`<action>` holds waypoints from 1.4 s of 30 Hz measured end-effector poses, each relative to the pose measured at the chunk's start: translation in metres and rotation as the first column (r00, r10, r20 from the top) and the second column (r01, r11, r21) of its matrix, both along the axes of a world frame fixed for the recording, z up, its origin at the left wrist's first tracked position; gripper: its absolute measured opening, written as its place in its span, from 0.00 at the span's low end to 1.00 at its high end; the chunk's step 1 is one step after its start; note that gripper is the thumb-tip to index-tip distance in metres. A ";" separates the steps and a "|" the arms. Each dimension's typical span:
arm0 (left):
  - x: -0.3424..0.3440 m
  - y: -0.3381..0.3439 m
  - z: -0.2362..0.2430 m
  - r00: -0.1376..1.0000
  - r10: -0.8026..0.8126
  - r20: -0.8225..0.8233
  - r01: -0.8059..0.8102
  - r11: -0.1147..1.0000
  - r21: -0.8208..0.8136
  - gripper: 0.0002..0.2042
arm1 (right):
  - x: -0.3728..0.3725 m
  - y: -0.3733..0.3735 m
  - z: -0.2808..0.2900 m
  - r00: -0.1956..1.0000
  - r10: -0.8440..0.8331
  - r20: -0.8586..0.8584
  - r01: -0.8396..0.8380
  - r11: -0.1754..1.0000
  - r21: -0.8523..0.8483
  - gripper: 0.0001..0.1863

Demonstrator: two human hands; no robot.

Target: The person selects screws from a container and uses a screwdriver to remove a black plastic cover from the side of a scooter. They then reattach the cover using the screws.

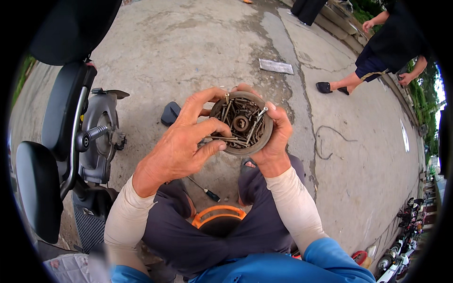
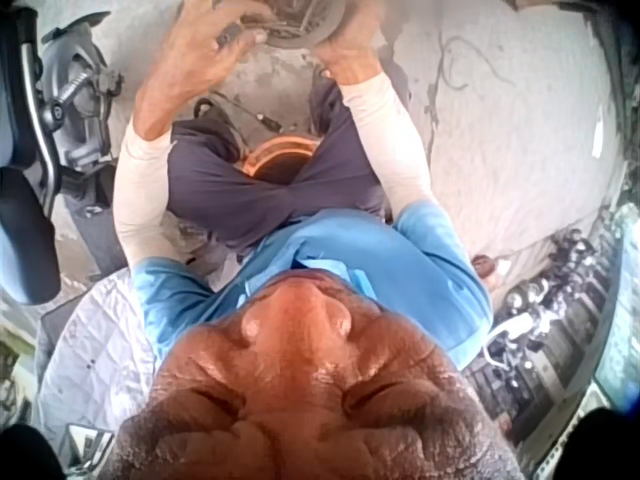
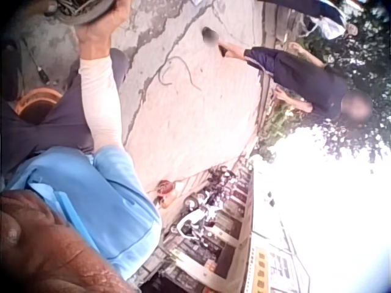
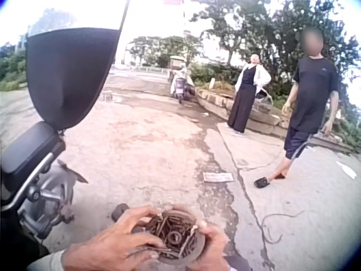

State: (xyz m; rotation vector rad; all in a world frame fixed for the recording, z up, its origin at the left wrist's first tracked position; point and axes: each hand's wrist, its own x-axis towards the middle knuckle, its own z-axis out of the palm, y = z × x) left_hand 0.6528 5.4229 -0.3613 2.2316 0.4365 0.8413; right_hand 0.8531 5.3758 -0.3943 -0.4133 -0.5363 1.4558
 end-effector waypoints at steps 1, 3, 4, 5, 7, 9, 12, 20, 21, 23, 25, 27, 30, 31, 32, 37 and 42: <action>0.001 0.000 -0.001 1.000 -0.003 0.003 0.003 1.000 -0.003 0.10 | 0.000 0.000 0.000 1.000 -0.004 -0.010 0.003 1.000 -0.021 0.34; 0.004 0.000 -0.002 0.999 -0.010 0.032 0.014 0.993 -0.120 0.08 | 0.001 -0.001 0.000 1.000 -0.009 -0.017 0.009 0.999 -0.044 0.34; 0.004 0.000 -0.001 0.999 -0.011 0.031 0.015 0.993 -0.120 0.08 | 0.002 -0.001 -0.001 1.000 -0.002 -0.027 0.001 0.999 -0.044 0.33; 0.005 -0.001 -0.001 1.000 -0.009 0.029 0.015 0.981 -0.192 0.07 | 0.002 -0.001 -0.002 0.999 0.005 -0.036 -0.007 0.999 -0.043 0.33; 0.005 -0.001 -0.001 1.000 -0.008 0.026 0.014 0.965 -0.262 0.07 | 0.002 -0.001 -0.003 0.999 0.007 -0.039 -0.010 0.998 -0.059 0.33; 0.005 -0.001 -0.003 1.000 0.017 0.007 -0.015 0.975 -0.221 0.07 | 0.002 0.000 -0.005 0.999 0.010 -0.043 -0.013 0.997 -0.074 0.33; 0.004 0.004 -0.007 1.000 0.020 0.000 -0.020 0.987 -0.160 0.07 | 0.001 0.000 -0.007 0.999 0.009 -0.041 -0.013 0.995 -0.099 0.33; 0.001 0.014 -0.014 0.982 0.056 0.181 0.031 0.895 -0.446 0.10 | -0.003 0.000 -0.004 0.986 0.027 -0.165 -0.054 0.986 -0.160 0.32; -0.001 0.016 -0.014 0.969 0.058 0.240 0.082 0.841 -0.535 0.11 | -0.003 0.000 -0.003 0.987 0.028 -0.156 -0.052 0.987 -0.155 0.32; -0.003 0.017 -0.013 0.975 0.058 0.213 0.051 0.878 -0.475 0.12 | 0.000 0.000 -0.003 0.990 0.024 -0.140 -0.045 0.988 -0.148 0.32; -0.006 0.018 -0.010 0.981 0.062 0.183 0.020 0.911 -0.412 0.12 | 0.001 0.000 -0.004 0.992 0.020 -0.127 -0.039 0.989 -0.142 0.32; -0.009 0.016 -0.006 0.994 0.026 0.108 -0.001 0.973 -0.231 0.13 | 0.000 0.001 -0.005 0.992 0.028 -0.121 -0.044 0.991 -0.130 0.32; -0.003 0.012 -0.008 0.994 0.018 0.108 0.011 0.966 -0.260 0.14 | 0.000 0.000 -0.006 0.992 0.039 -0.117 -0.053 0.992 -0.116 0.32; -0.001 0.011 -0.007 0.994 0.020 0.108 0.009 0.965 -0.261 0.14 | 0.002 -0.001 -0.004 0.992 0.040 -0.117 -0.054 0.992 -0.117 0.32; 0.001 0.010 -0.006 0.994 0.012 0.107 0.016 0.967 -0.256 0.14 | 0.003 -0.002 -0.002 0.993 0.043 -0.109 -0.055 0.992 -0.115 0.32; 0.000 0.010 -0.005 0.997 -0.002 0.077 0.013 0.990 -0.140 0.14 | 0.005 -0.003 -0.004 0.995 0.051 -0.084 -0.059 0.994 -0.096 0.33; 0.001 0.005 -0.004 0.997 0.022 0.073 -0.007 0.981 -0.196 0.11 | 0.004 -0.002 -0.008 0.995 0.060 -0.077 -0.068 0.993 -0.099 0.32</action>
